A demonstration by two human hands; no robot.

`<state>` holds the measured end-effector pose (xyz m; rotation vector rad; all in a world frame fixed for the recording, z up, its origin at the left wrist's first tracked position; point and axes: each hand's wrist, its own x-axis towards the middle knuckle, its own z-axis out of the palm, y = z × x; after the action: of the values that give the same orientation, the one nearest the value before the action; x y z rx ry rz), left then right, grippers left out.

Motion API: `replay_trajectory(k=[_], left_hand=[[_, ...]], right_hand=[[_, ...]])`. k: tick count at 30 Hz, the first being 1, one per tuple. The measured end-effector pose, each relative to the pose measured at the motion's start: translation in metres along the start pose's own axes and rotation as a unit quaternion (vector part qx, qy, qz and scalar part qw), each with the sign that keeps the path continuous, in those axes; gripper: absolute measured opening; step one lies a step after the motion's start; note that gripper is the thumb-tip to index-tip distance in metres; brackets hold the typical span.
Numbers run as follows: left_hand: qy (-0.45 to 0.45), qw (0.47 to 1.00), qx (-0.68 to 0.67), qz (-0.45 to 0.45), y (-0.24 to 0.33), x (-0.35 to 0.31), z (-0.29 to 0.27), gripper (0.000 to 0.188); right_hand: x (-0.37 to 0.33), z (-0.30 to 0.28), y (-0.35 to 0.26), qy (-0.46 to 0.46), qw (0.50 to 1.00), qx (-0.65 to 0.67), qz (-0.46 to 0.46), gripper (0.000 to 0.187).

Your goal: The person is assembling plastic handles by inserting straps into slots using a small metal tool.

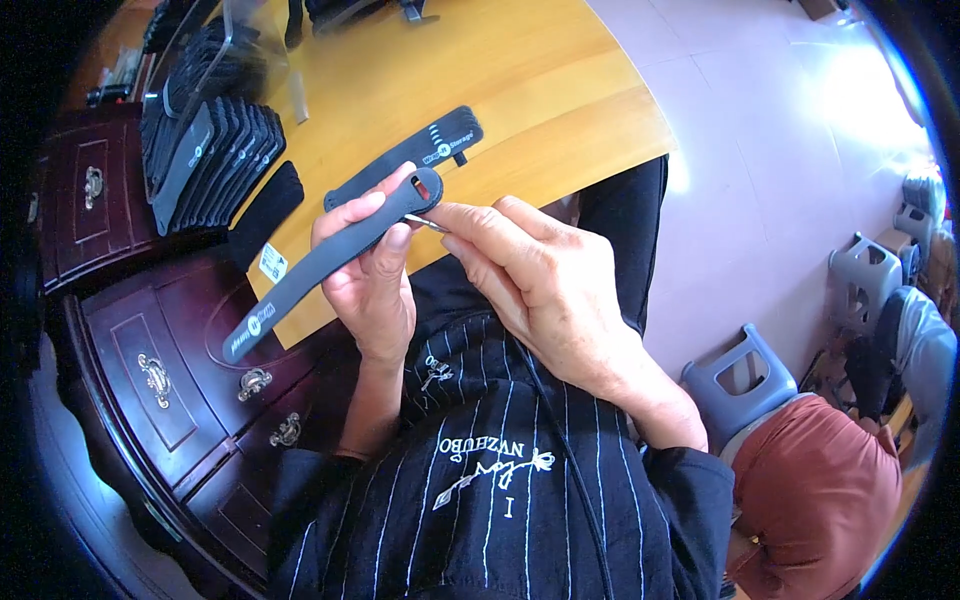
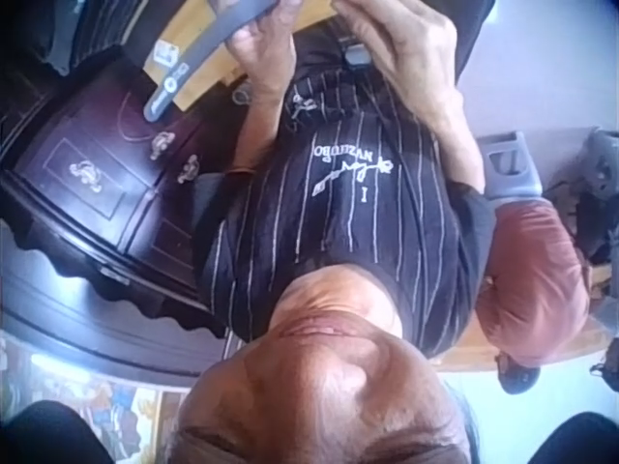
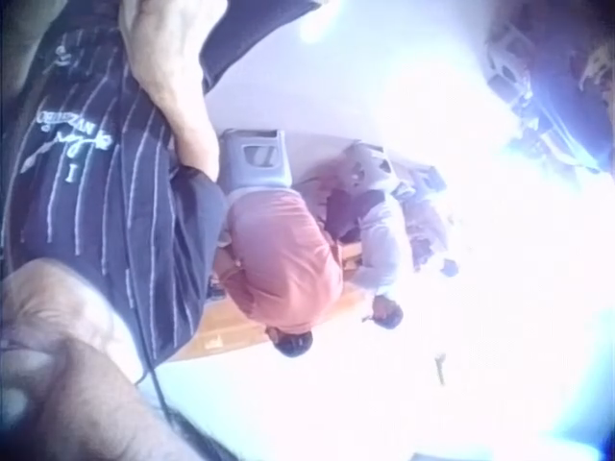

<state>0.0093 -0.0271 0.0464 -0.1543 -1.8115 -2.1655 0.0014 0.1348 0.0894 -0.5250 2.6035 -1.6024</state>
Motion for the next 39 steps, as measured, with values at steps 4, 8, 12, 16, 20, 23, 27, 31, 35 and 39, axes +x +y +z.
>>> replay_trajectory(k=[4, 8, 12, 16, 20, 23, 27, 31, 35, 39], left_hand=[[-0.030, 0.994, 0.076, 0.071, 0.003, 0.001, -0.009, 0.029], [-0.055, 0.966, 0.202, 0.155, 0.001, -0.002, -0.019, 0.025], [-0.064, 0.946, 0.264, 0.175, 0.008, 0.002, -0.018, 0.022], [-0.052, 0.935, 0.292, 0.197, 0.001, 0.001, -0.023, 0.025], [-0.053, 0.968, 0.210, 0.124, -0.010, -0.004, -0.043, 0.031], [-0.155, 0.964, 0.187, 0.109, -0.009, 0.006, -0.051, 0.035], [-0.130, 0.910, 0.285, 0.272, -0.003, 0.012, -0.037, 0.037], [-0.184, 0.868, 0.333, 0.321, 0.005, 0.023, -0.035, 0.040], [-0.179, 0.861, 0.356, 0.315, 0.013, 0.020, -0.026, 0.037], [-0.162, 0.908, 0.279, 0.268, 0.001, 0.012, -0.025, 0.042]], right_hand=[[0.000, 0.001, -0.004, -0.006, 1.000, -0.017, -0.009, 0.026], [0.000, 0.005, -0.009, -0.003, 1.000, 0.016, 0.003, 0.022], [0.002, 0.011, -0.006, 0.011, 0.998, 0.054, 0.003, 0.023], [0.002, 0.013, -0.007, 0.019, 1.000, -0.001, -0.002, 0.026], [0.003, 0.014, -0.007, 0.051, 0.989, -0.125, -0.061, 0.029], [0.004, 0.015, -0.002, 0.032, 0.992, -0.110, -0.048, 0.026], [0.004, 0.024, 0.018, 0.006, 0.978, 0.194, 0.074, 0.022], [0.005, 0.031, 0.023, 0.084, 0.987, 0.134, 0.008, 0.019], [0.002, 0.025, 0.019, 0.134, 0.978, -0.136, -0.084, 0.025], [0.002, 0.025, 0.025, 0.088, 0.990, 0.107, 0.040, 0.015]])
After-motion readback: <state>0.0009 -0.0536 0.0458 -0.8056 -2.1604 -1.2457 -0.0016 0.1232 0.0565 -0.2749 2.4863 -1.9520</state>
